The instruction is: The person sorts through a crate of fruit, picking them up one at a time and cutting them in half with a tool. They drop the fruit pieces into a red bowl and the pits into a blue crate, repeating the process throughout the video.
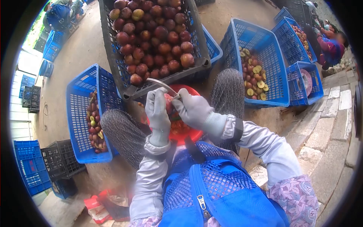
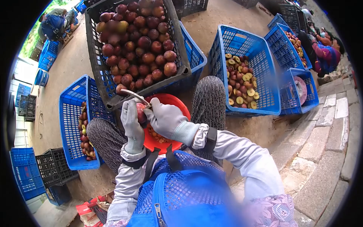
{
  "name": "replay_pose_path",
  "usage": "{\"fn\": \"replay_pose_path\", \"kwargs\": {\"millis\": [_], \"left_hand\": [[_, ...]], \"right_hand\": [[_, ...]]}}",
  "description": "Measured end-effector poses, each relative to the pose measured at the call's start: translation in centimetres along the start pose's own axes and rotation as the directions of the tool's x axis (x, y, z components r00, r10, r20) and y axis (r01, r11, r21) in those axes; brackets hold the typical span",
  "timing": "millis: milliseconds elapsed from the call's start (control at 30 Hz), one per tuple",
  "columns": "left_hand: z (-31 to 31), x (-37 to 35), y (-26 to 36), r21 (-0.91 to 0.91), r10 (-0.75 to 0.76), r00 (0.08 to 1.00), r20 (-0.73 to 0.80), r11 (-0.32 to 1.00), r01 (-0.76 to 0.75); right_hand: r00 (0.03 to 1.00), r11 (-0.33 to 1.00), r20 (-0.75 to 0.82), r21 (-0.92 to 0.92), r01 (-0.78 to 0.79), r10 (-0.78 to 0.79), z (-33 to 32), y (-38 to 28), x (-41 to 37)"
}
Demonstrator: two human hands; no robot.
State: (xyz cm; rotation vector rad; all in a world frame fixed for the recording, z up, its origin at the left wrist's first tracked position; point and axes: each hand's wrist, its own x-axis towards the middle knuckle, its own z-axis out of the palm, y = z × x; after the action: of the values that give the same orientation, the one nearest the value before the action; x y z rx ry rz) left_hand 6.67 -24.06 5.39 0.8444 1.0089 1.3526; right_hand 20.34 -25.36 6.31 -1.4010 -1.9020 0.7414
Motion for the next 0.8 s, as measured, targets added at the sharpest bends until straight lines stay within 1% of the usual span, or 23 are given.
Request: {"fn": "replay_pose_path", "kwargs": {"millis": [33,67,100,133,167,200,233,267,300,333,367,400,433,467,500,533,600,633,667,700,767,800], "left_hand": [[0.5,-0.2,0.0,0.083,0.071,0.997,-0.035,0.994,-0.068],[0.6,-0.2,0.1,0.146,0.095,0.995,-0.024,0.985,-0.091],[0.7,-0.3,0.1,0.208,0.117,0.993,-0.012,0.972,-0.112],[0.6,-0.4,0.0,0.271,0.137,0.991,-0.001,0.953,-0.132],[0.3,-0.4,-0.1,0.355,0.203,0.977,0.058,0.911,-0.21],[-0.3,-0.2,0.1,0.434,0.261,0.957,0.129,0.852,-0.291],[-0.5,0.3,0.2,0.498,0.316,0.926,0.209,0.78,-0.379],[-0.1,0.2,0.4,0.213,0.186,0.977,0.108,0.955,-0.206],[0.5,-0.4,0.6,-0.11,0.018,0.998,0.054,0.994,-0.012],[-1.1,0.1,-0.5,-0.408,-0.094,0.963,0.251,0.892,0.193],[-1.5,0.6,-0.1,-0.585,-0.201,0.878,0.434,0.678,0.445],[-1.0,-0.1,0.5,-0.568,-0.33,0.896,0.296,0.693,0.443],[-1.3,-0.1,0.9,-0.574,-0.327,0.895,0.304,0.687,0.446],[-1.7,-0.1,1.1,-0.583,-0.321,0.895,0.309,0.68,0.445],[-2.3,-0.2,1.3,-0.47,-0.279,0.891,0.359,0.771,0.43],[-2.6,-0.3,1.2,-0.439,-0.263,0.898,0.353,0.801,0.407],[-2.7,-0.3,1.0,-0.373,-0.235,0.908,0.346,0.854,0.363],[-2.6,-0.4,0.8,-0.382,-0.212,0.91,0.356,0.856,0.349],[-2.3,-0.5,0.7,-0.39,-0.19,0.911,0.366,0.857,0.336],[-2.1,-0.6,0.6,-0.398,-0.168,0.912,0.374,0.859,0.322],[-2.2,-1.0,0.5,-0.42,-0.188,0.904,0.384,0.836,0.353],[-2.4,-1.2,0.5,-0.431,-0.198,0.9,0.389,0.824,0.368]], "right_hand": [[0.996,0.992,-0.024,0.099,-0.08,0.083,1.1,0.8,-0.2],[0.954,0.901,0.124,0.316,-0.298,0.272,0.6,0.3,-0.2],[0.861,0.718,0.305,0.477,-0.507,0.406,-0.3,-0.8,0.0],[0.727,0.463,0.502,0.562,-0.686,0.469,-0.8,-1.6,0.0],[0.66,0.367,0.592,0.549,-0.751,0.462,-1.2,-1.5,0.3],[0.66,0.274,0.639,0.604,-0.748,0.395,-1.1,-0.8,0.4],[0.65,-0.032,0.753,0.655,-0.755,0.1,-1.3,0.6,0.3],[0.643,-0.326,0.735,0.567,-0.756,-0.214,-2.0,0.8,0.5],[0.701,-0.416,0.635,0.57,-0.708,-0.323,-1.9,0.3,0.2],[0.727,-0.407,0.646,0.614,-0.676,-0.231,-2.3,-0.1,0.4],[0.75,-0.392,0.647,0.659,-0.642,-0.14,-2.6,-0.4,0.6],[0.77,-0.371,0.636,0.705,-0.604,-0.045,-2.7,-0.5,0.7],[0.781,-0.205,0.621,0.774,-0.599,0.065,-3.2,0.3,0.7],[0.78,0.051,0.58,0.794,-0.606,0.235,-4.3,0.0,0.5],[0.816,0.336,0.496,0.745,-0.576,0.297,-4.4,0.4,0.3],[0.858,0.592,0.395,0.621,-0.514,0.33,-4.4,0.7,0.2],[0.867,0.658,0.391,0.57,-0.492,0.309,-4.3,0.2,-0.3],[0.871,0.689,0.39,0.544,-0.48,0.299,-4.2,-0.2,-0.6],[0.862,0.75,0.4,0.454,-0.481,0.311,-4.6,-1.4,-0.3],[0.899,0.821,0.357,0.412,-0.396,0.255,-3.9,-1.2,-0.6],[0.958,0.939,0.26,0.282,-0.198,0.124,-2.3,-0.5,-1.1],[0.954,0.955,0.274,0.232,-0.185,0.118,-2.2,-0.6,-1.2]]}}
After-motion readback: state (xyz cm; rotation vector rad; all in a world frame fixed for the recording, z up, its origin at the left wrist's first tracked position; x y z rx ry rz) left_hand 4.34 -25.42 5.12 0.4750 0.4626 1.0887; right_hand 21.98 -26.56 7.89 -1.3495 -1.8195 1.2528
